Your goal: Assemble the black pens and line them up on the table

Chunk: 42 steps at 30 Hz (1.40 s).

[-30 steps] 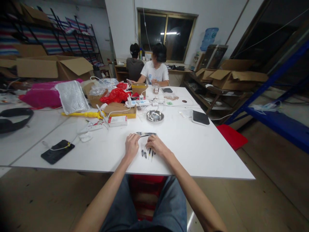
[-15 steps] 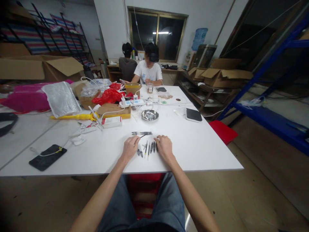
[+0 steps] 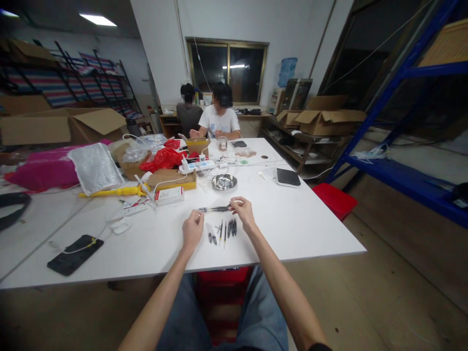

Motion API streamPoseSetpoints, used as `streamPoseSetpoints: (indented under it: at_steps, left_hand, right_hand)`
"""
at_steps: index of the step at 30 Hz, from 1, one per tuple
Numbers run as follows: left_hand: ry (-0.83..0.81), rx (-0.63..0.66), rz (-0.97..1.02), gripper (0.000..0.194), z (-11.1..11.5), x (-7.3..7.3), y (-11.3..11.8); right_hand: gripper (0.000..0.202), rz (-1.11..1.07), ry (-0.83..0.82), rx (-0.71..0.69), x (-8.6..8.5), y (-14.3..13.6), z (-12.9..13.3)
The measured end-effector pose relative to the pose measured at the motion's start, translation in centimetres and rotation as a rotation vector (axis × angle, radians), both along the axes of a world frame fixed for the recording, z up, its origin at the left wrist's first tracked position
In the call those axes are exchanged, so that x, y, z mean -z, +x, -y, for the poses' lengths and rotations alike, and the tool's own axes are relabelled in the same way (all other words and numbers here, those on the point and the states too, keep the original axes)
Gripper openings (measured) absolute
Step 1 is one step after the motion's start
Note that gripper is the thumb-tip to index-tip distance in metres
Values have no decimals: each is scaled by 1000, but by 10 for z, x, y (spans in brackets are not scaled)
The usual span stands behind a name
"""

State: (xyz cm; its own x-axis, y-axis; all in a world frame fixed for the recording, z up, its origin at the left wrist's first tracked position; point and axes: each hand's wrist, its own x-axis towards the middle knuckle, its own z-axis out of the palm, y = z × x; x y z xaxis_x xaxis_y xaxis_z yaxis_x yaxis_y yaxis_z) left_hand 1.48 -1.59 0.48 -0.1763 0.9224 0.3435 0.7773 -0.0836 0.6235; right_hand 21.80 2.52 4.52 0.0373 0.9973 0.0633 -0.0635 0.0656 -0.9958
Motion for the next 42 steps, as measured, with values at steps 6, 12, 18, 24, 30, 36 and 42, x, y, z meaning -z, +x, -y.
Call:
streamPoseSetpoints:
  at_steps: [6, 12, 18, 24, 30, 36, 42]
  left_hand:
    - [-124, -83, 18, 9, -10, 2, -1]
    - [-194, -68, -100, 8, -7, -3, 3]
    - [-215, -40, -218, 12, -5, -2, 5]
    - [-222, -25, -282, 29, -7, 1, 6]
    - [-188, -42, -294, 35, -6, 0, 6]
    - [-163, -52, -261, 38, -5, 1, 4]
    - [-156, -62, -240, 39, -3, 0, 4]
  right_hand:
    - [39, 578, 179, -161, 17, -2, 19]
    - [18, 921, 206, -158, 17, -10, 25]
    - [19, 836, 313, -38, 11, -19, 88]
    - [41, 878, 309, -596, 121, -39, 203]
    - [58, 957, -369, -263, 227, -46, 188]
    - [54, 474, -404, -262, 251, -71, 178]
    - [63, 286, -419, -70, 261, -73, 174]
